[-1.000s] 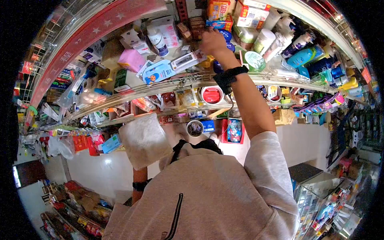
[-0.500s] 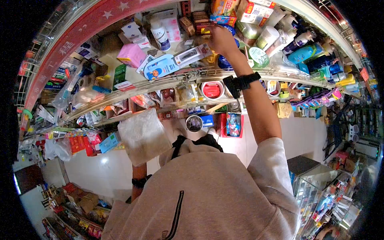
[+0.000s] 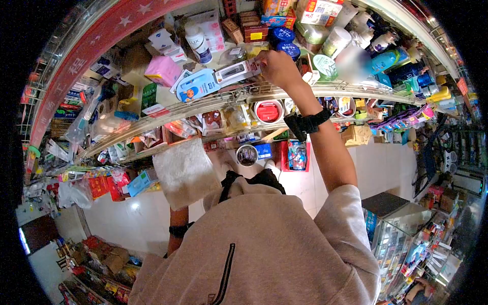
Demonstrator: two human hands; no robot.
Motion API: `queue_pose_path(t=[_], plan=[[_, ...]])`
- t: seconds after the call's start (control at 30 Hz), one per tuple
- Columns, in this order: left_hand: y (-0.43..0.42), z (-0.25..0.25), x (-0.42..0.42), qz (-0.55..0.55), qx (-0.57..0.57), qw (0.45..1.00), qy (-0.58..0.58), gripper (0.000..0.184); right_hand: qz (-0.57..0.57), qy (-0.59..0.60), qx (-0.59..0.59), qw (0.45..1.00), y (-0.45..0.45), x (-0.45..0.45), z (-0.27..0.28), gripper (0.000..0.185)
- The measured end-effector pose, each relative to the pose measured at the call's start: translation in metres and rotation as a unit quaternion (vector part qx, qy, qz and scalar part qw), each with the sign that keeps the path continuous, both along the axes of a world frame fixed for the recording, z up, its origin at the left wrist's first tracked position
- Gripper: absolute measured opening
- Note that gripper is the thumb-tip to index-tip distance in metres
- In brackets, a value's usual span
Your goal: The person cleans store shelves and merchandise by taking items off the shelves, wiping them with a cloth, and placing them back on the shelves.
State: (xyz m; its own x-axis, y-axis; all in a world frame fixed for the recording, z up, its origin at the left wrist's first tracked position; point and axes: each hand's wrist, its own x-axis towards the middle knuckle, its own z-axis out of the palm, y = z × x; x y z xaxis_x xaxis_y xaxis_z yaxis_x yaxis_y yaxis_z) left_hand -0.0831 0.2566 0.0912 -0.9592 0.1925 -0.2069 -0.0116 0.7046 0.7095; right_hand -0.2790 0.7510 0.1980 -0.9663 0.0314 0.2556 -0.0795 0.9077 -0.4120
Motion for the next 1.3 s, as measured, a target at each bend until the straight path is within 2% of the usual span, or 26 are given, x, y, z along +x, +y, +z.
queue_pose_path(t=[0.17, 0.23, 0.37, 0.67, 0.8, 1.0, 1.07, 1.13, 1.3], plan=[[-0.003, 0.002, 0.005, 0.0, -0.01, 1.0, 0.002, 0.034, 0.011, 0.042, -0.003, 0.999, -0.003, 0.01, 0.005, 0.023], [-0.001, 0.001, 0.006, -0.001, -0.016, 1.0, 0.0, 0.035, 0.008, 0.142, -0.013, 0.99, -0.007, 0.023, 0.011, 0.022], [0.007, 0.003, 0.008, -0.003, -0.019, 1.0, 0.002, 0.035, -0.005, 0.115, -0.099, 0.988, -0.009, 0.056, 0.015, 0.024], [0.054, 0.014, 0.008, -0.015, -0.03, 0.999, 0.014, 0.035, -0.024, 0.126, -0.176, 0.976, 0.028, 0.124, 0.031, 0.021], [0.086, 0.019, 0.008, -0.018, -0.032, 0.999, 0.023, 0.035, -0.059, 0.134, -0.165, 0.975, 0.062, 0.146, 0.026, 0.016], [0.145, 0.019, -0.005, -0.039, -0.026, 0.999, 0.025, 0.036, -0.081, 0.138, -0.198, 0.967, 0.102, 0.184, 0.016, 0.029], [0.161, 0.017, -0.011, -0.049, -0.016, 0.998, 0.027, 0.036, -0.103, 0.104, -0.174, 0.974, 0.108, 0.196, 0.014, 0.031], [0.173, 0.016, -0.018, -0.058, -0.003, 0.998, 0.029, 0.036, -0.125, 0.103, -0.203, 0.966, 0.109, 0.204, 0.005, 0.028], [0.187, 0.015, -0.024, -0.081, 0.037, 0.995, 0.047, 0.036, -0.108, 0.103, -0.198, 0.969, 0.094, 0.221, 0.011, 0.026]])
